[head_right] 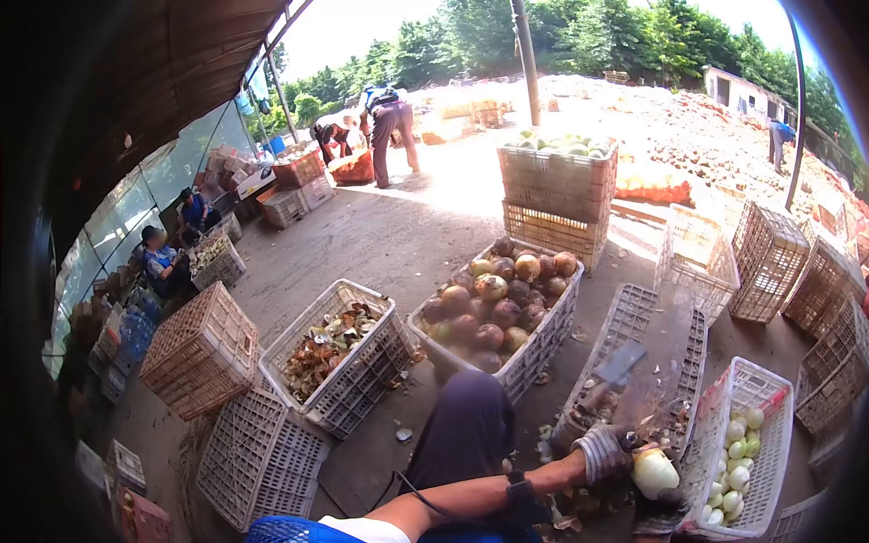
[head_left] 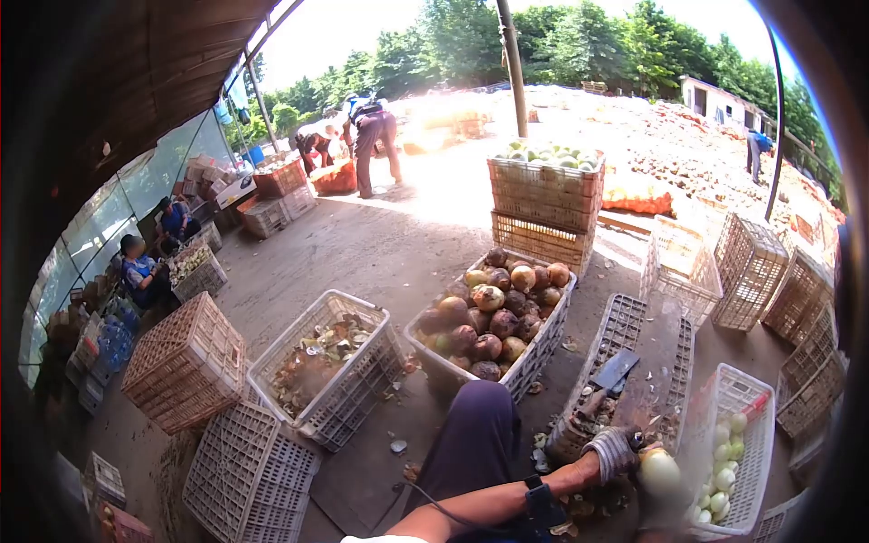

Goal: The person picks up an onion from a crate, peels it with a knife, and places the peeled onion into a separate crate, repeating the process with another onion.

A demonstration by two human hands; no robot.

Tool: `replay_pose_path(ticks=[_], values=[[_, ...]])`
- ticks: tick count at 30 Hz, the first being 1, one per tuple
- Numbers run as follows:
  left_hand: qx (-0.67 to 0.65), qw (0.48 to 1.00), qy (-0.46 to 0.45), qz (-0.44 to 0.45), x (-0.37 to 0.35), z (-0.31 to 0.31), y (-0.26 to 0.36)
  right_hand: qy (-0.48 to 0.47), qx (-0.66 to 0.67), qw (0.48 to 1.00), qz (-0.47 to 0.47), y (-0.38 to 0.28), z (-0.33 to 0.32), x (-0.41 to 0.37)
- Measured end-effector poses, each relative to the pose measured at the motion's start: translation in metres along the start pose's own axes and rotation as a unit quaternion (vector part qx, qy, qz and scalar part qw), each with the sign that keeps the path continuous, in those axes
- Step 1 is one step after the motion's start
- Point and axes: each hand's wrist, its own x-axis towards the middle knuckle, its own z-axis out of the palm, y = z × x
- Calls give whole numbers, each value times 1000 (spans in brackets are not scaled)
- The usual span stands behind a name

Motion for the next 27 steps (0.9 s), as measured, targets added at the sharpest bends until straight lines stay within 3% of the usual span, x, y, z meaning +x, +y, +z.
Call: replay_pose_path(ticks=[2,5,6,8,9,13,15,19,22,27], values=[[96,992,53,64,8,9,-23,-1,-6,1000,5,2,3,2],[53,996,59,29,13,11,-39,-4,-12,1000,12,6,7,8],[146,985,50,73,17,12,-44,-7,-15,1000,15,8,10,11],[195,976,60,72,21,13,-54,-7,-21,1000,21,9,13,15],[224,964,56,134,27,18,-73,-7,-25,999,22,10,16,18],[259,954,90,123,53,38,-129,-10,-34,999,33,15,25,27],[237,958,101,128,45,31,-124,-11,-38,998,38,18,30,31],[334,935,-34,110,30,9,-96,-18,-41,998,46,24,40,39],[235,966,-36,102,16,-6,-80,-22,-43,998,52,28,45,43],[-41,996,-30,74,3,-21,-61,-21,-32,998,50,28,39,41]])
